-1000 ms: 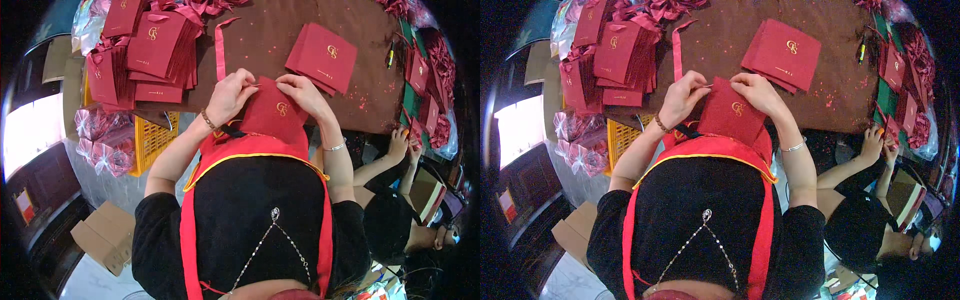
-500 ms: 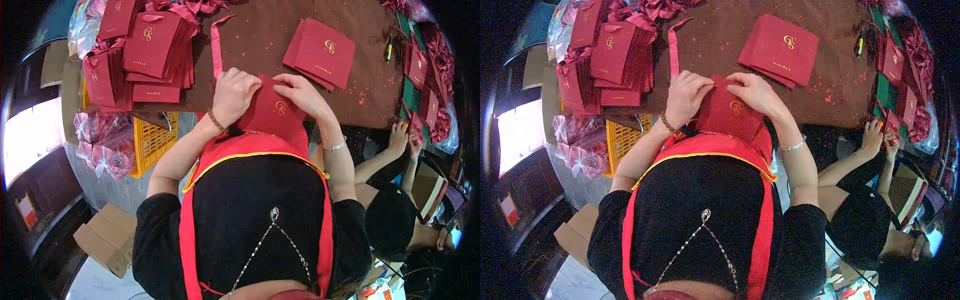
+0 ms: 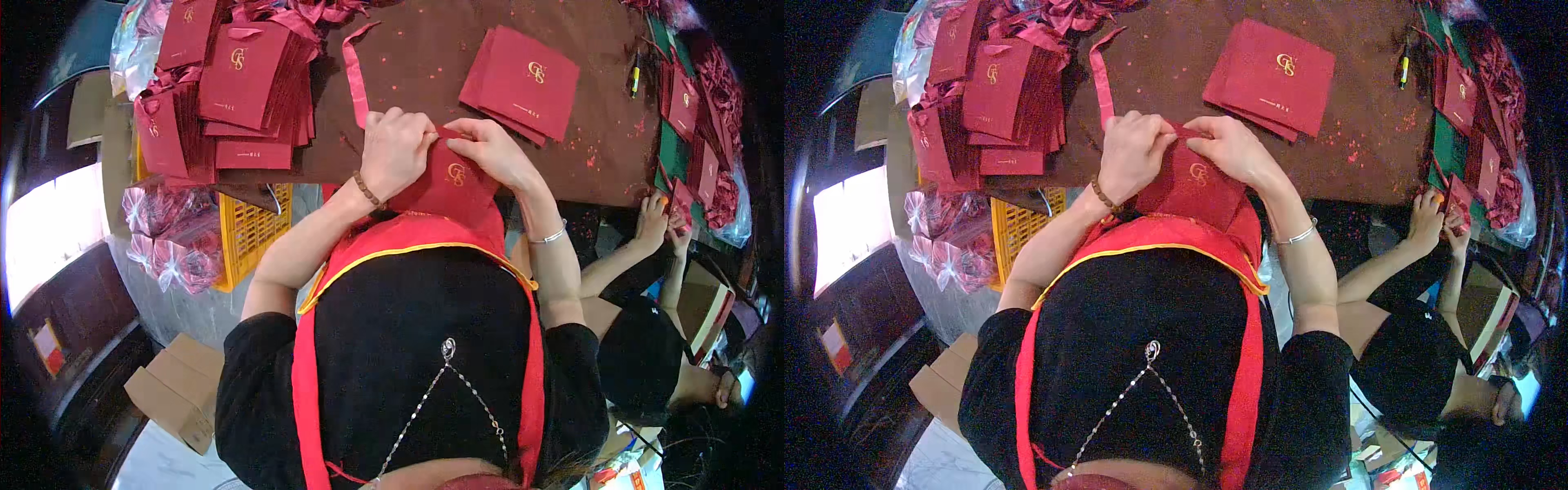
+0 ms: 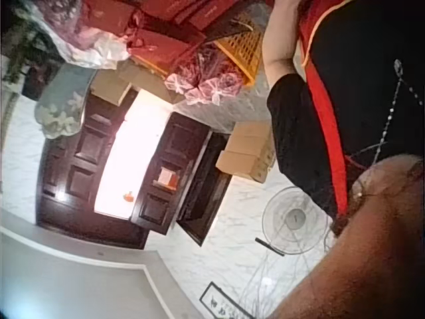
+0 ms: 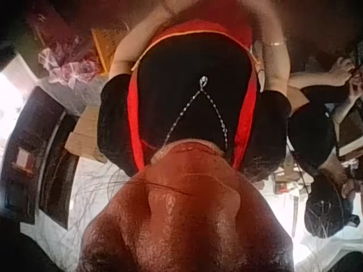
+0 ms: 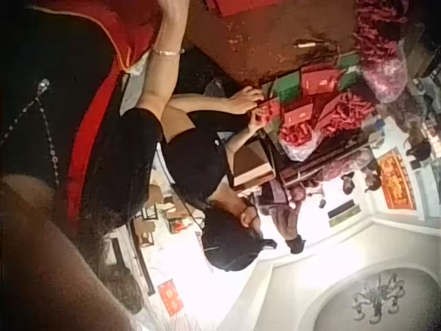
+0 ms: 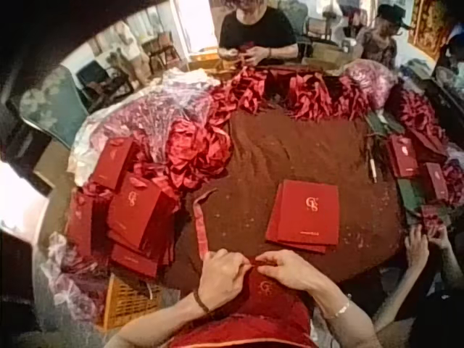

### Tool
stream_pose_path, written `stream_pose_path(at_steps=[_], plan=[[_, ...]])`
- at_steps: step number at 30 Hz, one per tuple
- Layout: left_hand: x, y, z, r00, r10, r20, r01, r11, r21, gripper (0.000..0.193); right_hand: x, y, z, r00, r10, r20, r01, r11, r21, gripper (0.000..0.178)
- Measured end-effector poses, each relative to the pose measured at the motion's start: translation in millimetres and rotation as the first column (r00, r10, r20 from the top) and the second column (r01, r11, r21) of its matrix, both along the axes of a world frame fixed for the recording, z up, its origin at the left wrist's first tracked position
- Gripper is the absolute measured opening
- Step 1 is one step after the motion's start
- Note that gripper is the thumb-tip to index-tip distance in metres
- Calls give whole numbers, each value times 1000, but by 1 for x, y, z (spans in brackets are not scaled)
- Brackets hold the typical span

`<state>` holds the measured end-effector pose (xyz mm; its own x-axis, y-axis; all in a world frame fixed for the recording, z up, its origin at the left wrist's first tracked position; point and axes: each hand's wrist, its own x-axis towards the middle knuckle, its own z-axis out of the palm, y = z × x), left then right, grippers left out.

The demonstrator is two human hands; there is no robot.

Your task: The person attaches ribbon handles to paper gift bags by threading ribbons through the bags' slots and securing them by hand.

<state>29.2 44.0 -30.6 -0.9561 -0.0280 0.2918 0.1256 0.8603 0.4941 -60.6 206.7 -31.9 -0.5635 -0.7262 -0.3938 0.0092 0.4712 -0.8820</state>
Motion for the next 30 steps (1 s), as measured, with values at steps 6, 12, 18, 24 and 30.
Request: stream_pose_path(at_steps=[6, 12, 18, 24, 30], plan=[[-1, 6, 6, 992, -37, -121, 10, 976, -216, 6, 5, -1, 4, 999, -25, -46, 26, 1000, 14, 30], [0, 2, 6, 993, -79, -85, 63, 982, -180, 7, 10, 1, -2, 994, -63, -88, 63, 998, -3, 24], [-5, 1, 16, 969, -216, -123, 171, 938, -302, 9, 11, 1, 4, 995, -61, -74, 62, 998, 3, 28], [-1, 5, 9, 979, -145, -146, 102, 958, -267, 10, 9, 5, 0, 996, -87, 26, 88, 996, -18, 33], [0, 2, -1, 996, -72, -54, 74, 997, 38, 6, 8, 4, 6, 991, -73, 109, 78, 996, -41, 34]])
